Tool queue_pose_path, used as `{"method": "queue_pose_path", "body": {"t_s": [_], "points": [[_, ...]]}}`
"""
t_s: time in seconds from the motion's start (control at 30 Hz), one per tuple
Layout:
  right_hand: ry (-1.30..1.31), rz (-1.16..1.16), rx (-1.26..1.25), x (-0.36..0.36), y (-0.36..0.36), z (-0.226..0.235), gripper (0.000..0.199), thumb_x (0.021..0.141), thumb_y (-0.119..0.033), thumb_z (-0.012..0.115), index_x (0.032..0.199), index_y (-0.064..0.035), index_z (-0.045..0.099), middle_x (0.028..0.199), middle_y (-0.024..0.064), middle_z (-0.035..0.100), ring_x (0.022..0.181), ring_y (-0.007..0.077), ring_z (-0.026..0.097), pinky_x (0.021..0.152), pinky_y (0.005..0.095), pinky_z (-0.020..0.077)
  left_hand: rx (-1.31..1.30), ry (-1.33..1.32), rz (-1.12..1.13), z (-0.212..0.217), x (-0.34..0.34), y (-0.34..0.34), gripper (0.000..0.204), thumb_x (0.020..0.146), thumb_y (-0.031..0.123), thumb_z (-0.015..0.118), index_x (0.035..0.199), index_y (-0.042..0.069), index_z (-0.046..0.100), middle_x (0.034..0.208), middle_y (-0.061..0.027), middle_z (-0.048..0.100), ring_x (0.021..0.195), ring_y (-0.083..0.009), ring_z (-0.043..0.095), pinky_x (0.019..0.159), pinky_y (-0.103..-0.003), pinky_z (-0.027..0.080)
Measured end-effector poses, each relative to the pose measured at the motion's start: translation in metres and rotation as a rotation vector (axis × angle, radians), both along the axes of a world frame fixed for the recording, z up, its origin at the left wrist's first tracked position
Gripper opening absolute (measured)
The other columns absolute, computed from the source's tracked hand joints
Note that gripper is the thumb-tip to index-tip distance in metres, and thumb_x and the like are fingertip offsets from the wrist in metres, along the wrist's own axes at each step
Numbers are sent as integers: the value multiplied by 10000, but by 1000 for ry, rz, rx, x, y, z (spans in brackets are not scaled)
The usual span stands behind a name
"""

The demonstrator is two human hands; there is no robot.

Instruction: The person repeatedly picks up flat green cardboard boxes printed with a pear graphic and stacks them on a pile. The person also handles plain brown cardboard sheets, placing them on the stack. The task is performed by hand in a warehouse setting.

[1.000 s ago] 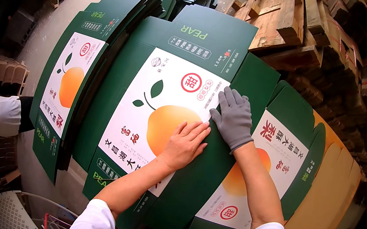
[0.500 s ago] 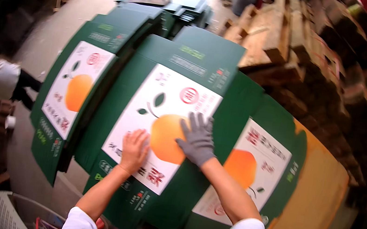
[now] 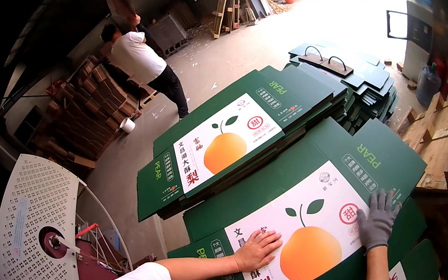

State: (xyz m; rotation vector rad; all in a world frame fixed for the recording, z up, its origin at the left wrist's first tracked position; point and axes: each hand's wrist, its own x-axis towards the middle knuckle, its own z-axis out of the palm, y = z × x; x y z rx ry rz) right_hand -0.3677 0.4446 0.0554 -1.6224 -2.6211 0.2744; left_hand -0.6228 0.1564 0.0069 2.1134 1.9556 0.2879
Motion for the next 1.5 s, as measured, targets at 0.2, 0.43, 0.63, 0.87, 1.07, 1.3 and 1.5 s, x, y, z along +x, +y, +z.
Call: {"method": "queue_pose_path", "body": {"t_s": [0.2,0.43,0.63,0.87,1.07,1.3,1.5], "points": [[-29,-211,137,18,44,-19,630,934,-387,564,1465,-81,416,1565,131,353,1474,322,261,1184,611,137,-7,-24,-9,-3,7,12,535,976,317,512,1454,94,426,1551,-116,360,1460,-270,293,1180,-523,189],[-105,-269,193,-4,-33,-14,643,950,-394,555,1502,-111,383,1577,115,345,1486,312,249,1191,608,116,-3,-74,-10,-6,7,12,520,998,326,476,1459,92,414,1554,-99,342,1470,-256,256,1194,-519,163],[-105,-221,139,-51,-146,-16,700,929,-445,548,1519,-117,360,1600,106,310,1514,305,186,1208,601,71,39,-152,18,-10,-6,0,535,990,317,490,1461,79,409,1550,-111,343,1466,-265,257,1196,-519,163],[-73,-271,-54,-66,-254,-30,820,855,-510,627,1530,-138,348,1612,117,281,1511,322,199,1198,634,27,81,-37,-31,-22,3,24,550,974,322,482,1470,95,412,1570,-109,346,1475,-261,282,1183,-550,186],[16,-140,-40,-91,-338,0,715,867,-555,594,1442,-144,482,1527,120,406,1452,309,306,1161,667,118,97,-89,33,-28,6,5,501,950,323,540,1398,103,490,1512,-92,422,1452,-258,311,1172,-563,192],[16,-157,-50,-86,-338,-1,734,867,-579,580,1440,-128,490,1522,144,404,1442,336,313,1154,679,108,122,-49,7,-16,10,9,500,942,304,558,1394,104,476,1504,-87,408,1440,-270,307,1177,-556,189],[-15,-13,76,-107,-342,-1,749,856,-605,582,1428,-130,497,1526,158,404,1454,339,305,1162,681,84,18,-286,-119,13,-55,9,517,958,305,559,1422,98,463,1515,-126,414,1444,-289,329,1175,-544,218]]}}
